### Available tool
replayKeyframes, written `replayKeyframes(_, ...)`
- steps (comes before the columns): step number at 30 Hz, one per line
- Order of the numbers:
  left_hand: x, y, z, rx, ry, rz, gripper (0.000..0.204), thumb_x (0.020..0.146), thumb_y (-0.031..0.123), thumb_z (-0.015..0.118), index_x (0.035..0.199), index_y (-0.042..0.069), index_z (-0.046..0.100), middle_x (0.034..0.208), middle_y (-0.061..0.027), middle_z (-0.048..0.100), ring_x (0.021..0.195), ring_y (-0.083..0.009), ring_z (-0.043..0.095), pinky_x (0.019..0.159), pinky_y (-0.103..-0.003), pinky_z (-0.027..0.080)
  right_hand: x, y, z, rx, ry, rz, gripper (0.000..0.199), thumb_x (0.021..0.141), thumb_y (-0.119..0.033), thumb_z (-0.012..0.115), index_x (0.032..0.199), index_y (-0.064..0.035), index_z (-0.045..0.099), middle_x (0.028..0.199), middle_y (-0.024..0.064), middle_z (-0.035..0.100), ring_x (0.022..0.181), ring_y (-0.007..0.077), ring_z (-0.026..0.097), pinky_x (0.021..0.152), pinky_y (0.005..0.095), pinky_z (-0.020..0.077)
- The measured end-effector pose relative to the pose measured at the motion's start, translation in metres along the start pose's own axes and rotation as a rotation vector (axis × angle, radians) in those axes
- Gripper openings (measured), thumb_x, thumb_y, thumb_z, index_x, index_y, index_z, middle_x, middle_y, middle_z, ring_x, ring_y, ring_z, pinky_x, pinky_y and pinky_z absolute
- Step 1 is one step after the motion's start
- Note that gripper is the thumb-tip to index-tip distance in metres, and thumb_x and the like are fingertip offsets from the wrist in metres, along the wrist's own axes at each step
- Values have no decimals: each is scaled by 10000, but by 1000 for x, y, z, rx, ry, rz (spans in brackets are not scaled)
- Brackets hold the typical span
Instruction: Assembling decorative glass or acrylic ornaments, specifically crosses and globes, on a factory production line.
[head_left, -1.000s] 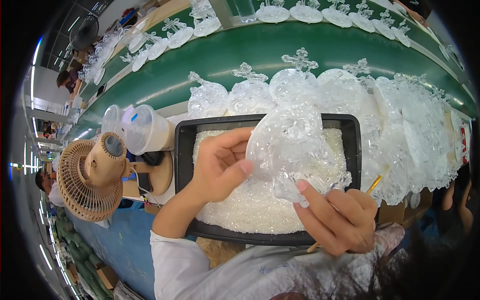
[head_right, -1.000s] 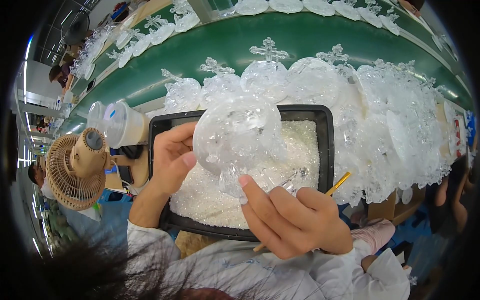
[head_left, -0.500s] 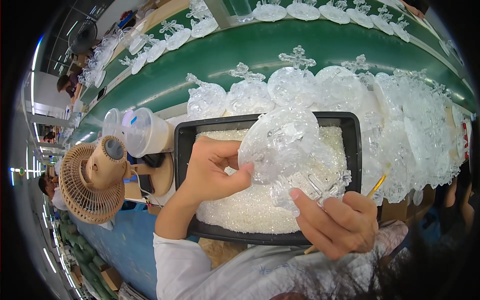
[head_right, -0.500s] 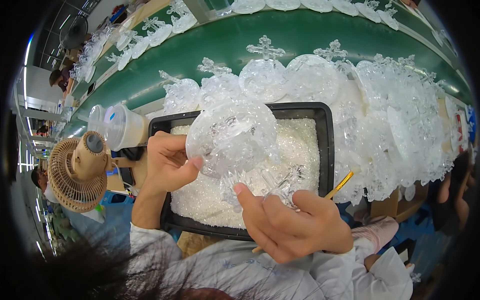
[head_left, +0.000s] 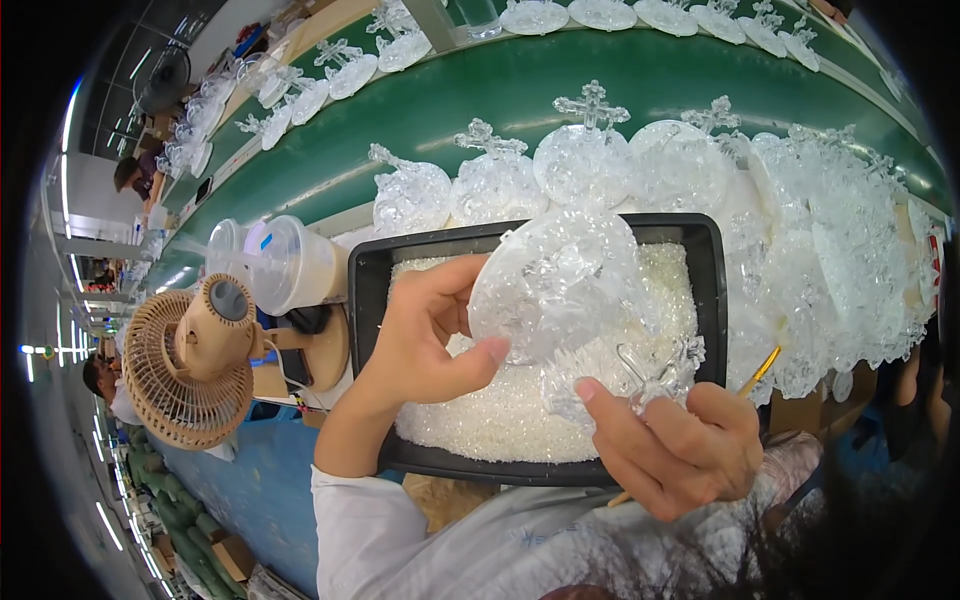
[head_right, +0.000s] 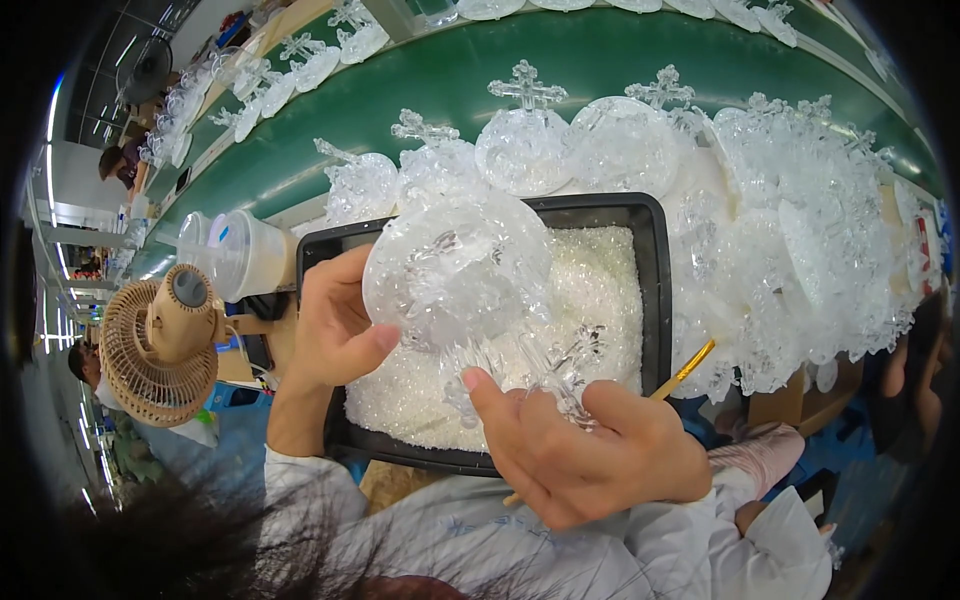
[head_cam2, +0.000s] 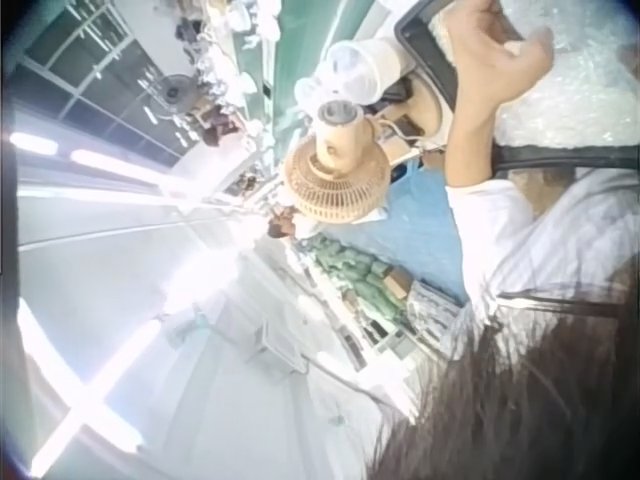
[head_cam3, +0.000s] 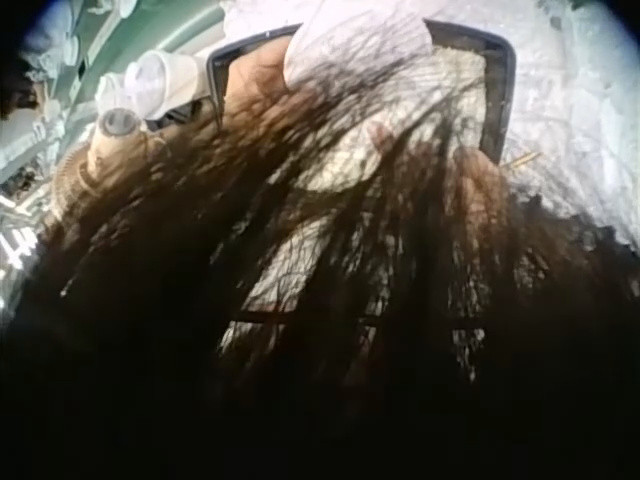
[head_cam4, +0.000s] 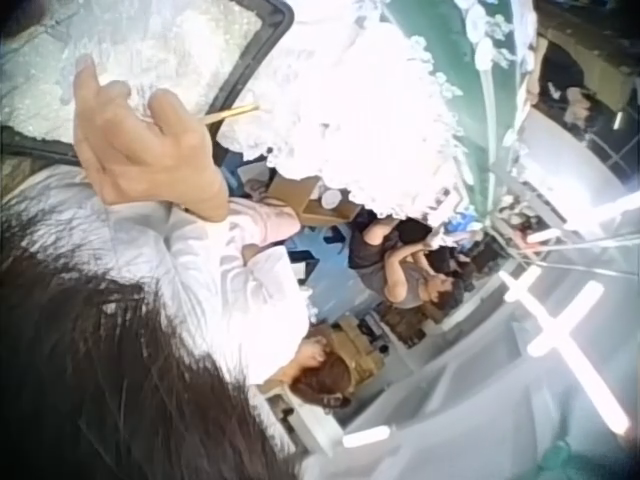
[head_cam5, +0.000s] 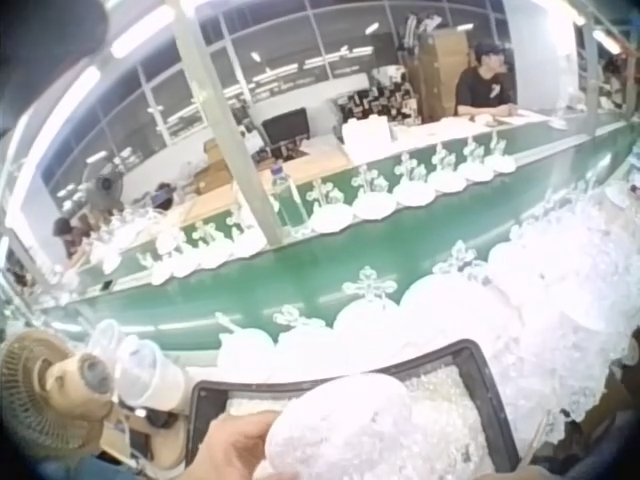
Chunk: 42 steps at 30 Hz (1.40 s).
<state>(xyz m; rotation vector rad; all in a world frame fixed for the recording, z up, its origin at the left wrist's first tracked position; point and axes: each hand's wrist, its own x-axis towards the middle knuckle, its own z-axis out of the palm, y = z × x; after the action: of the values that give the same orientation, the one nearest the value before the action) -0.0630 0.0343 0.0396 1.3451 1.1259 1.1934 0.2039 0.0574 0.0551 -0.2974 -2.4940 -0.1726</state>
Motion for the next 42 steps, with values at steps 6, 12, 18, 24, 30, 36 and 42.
replayKeyframes(6, -6, -4, 6, -6, -56, -74, 511, 775, -39, 597, 1280, -75, 531, 1159, -102, 644, 1055, -134, 618, 903, -291, 514, 6, 7, 7, -205, -20, -185, 89, 775, -90, 607, 750, -102, 692, 1023, 13, 732, 860, 104, 526, 513, 237, 283)
replayKeyframes(12, -2, -4, 16, -17, 80, -141, 552, 766, -61, 567, 1312, -77, 487, 1197, -100, 630, 1106, -155, 609, 948, -302, 485, 8, 1, 15, -341, 62, -307, 172, 819, -119, 548, 842, -77, 713, 1076, 12, 718, 882, 119, 533, 535, 252, 311)
replayKeyframes(18, -8, -19, 12, -164, 214, -49, 518, 770, -49, 589, 1281, -67, 509, 1168, -94, 642, 1079, -155, 619, 922, -293, 485, 4, 5, 16, -460, 388, -301, 250, 713, -94, 678, 950, -174, 680, 1185, -107, 619, 858, 155, 417, 492, 233, 308)
replayKeyframes(24, -11, -17, 11, -200, 284, -84, 443, 795, -5, 623, 1226, -59, 535, 1101, -74, 662, 985, -116, 620, 868, -276, 488, 8, -7, 33, -95, 659, -80, 267, 775, -110, 722, 1026, -199, 696, 905, -67, 586, 656, 131, 424, 428, 229, 336)
replayKeyframes(30, -13, -16, 17, 5, 217, 108, 448, 784, -27, 626, 1223, -65, 549, 1098, -66, 657, 971, -104, 605, 846, -261, 476, 15, -9, 23, 234, 503, 173, 213, 845, -174, 730, 1027, -67, 695, 604, -12, 464, 442, 91, 445, 372, 206, 346)
replayKeyframes(36, -7, -16, 3, 312, 110, 192, 425, 776, -29, 607, 1197, -79, 564, 1052, -73, 662, 918, -101, 602, 816, -246, 475, 8, -11, 26, 218, 309, 141, 192, 866, -182, 715, 986, -42, 660, 625, 23, 512, 466, 90, 496, 377, 201, 369)
replayKeyframes(42, -4, -15, 8, 75, 201, 211, 376, 771, -14, 632, 1132, -91, 558, 978, -86, 661, 888, -108, 625, 799, -246, 495, 10, -11, 30, 178, 382, 138, 172, 867, -193, 711, 903, -51, 620, 636, 67, 553, 476, 97, 517, 385, 195, 369)
